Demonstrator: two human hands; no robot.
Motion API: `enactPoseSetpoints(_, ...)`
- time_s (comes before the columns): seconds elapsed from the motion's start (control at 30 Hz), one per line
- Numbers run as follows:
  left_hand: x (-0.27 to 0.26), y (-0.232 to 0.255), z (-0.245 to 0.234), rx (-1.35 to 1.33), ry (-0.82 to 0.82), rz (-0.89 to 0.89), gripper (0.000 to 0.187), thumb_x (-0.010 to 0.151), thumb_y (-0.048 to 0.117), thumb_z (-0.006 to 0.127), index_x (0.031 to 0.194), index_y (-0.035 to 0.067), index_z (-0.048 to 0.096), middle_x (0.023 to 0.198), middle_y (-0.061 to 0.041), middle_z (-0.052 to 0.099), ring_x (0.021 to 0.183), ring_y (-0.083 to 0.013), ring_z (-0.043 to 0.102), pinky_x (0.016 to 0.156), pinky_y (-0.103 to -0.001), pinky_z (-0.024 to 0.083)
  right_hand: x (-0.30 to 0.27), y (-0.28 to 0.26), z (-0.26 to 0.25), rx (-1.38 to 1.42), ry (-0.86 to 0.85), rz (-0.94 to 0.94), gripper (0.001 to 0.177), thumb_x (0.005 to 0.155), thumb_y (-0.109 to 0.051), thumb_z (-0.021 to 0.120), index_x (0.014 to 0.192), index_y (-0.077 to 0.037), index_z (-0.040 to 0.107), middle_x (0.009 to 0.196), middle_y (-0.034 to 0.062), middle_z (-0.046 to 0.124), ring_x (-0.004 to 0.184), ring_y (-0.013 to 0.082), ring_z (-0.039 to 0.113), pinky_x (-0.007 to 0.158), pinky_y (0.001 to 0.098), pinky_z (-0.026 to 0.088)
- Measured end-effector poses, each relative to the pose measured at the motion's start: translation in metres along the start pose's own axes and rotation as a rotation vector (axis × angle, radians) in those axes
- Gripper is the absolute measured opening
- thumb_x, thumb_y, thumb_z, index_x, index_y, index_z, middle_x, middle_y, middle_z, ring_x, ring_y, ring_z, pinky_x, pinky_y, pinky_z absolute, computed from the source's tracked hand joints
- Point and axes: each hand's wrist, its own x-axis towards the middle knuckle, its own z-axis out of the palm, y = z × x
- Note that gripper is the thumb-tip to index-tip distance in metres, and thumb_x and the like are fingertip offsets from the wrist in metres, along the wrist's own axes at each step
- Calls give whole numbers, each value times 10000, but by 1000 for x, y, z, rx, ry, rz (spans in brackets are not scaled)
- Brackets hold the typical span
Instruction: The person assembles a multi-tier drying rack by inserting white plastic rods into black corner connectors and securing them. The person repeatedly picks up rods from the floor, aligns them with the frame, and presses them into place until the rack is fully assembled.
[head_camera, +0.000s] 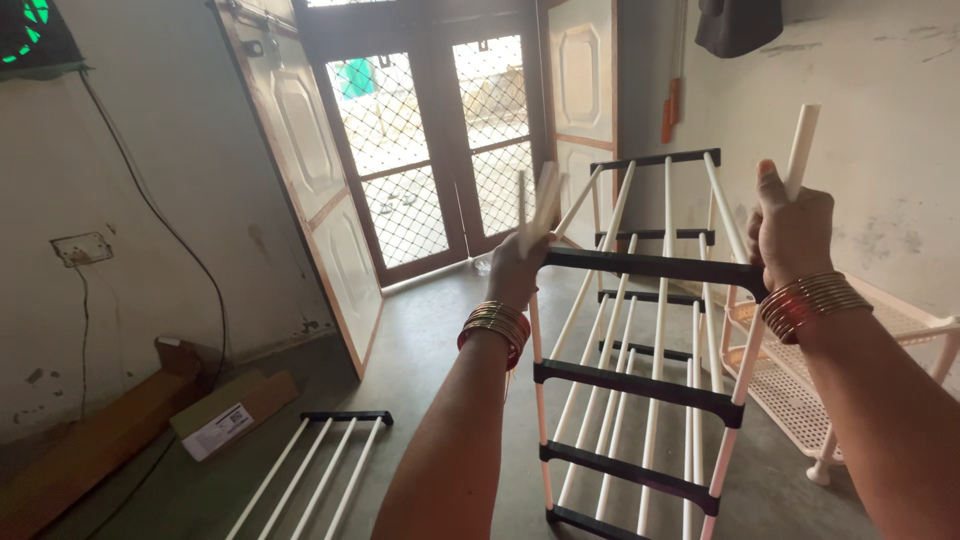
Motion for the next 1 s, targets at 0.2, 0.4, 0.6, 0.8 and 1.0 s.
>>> enactPoseSetpoints(0.2,-4,4,9,-8,42,-74,343,963,357,645,1063,34,704,663,-9,607,508,-99,561,419,-277,493,-3,-2,-1,-28,-53,13,515,1081,-418,600,701,-109,440,508,-14,406,363,109,342,334,312,233)
enactPoseSetpoints(0.4,-19,16,11,-37,57,-90,326,993,344,618,1029,33,708,653,-46,598,491,-121,551,426,-281,476,-2,-1,-9,10,-107,39,519,1086,-413,577,684,-138,401,506,-31,364,368,100,311,343,307,204)
enactPoseSetpoints(0.6,-38,41,-3,72,205,-53,261,986,331,585,1056,101,687,795,3,814,612,-77,720,548,-265,567,15,8,-12,107,-245,88,532,1090,-408,553,659,-173,348,491,-68,302,360,82,252,346,296,180)
enactPoseSetpoints(0.8,-29,86,-20,392,97,-135,279,1000,326,543,1086,109,694,716,12,792,647,-106,744,642,-293,577,47,27,5,-13,-198,60,488,1085,-383,565,686,-151,405,504,-60,349,358,90,298,341,294,220)
enactPoseSetpoints(1.0,8,103,-9,-120,261,-22,272,1016,257,559,1199,63,611,846,-85,770,785,-179,775,663,-311,633,41,34,27,-559,184,-633,615,930,-362,768,1330,-5,466,1076,184,648,871,299,634,715,427,543)
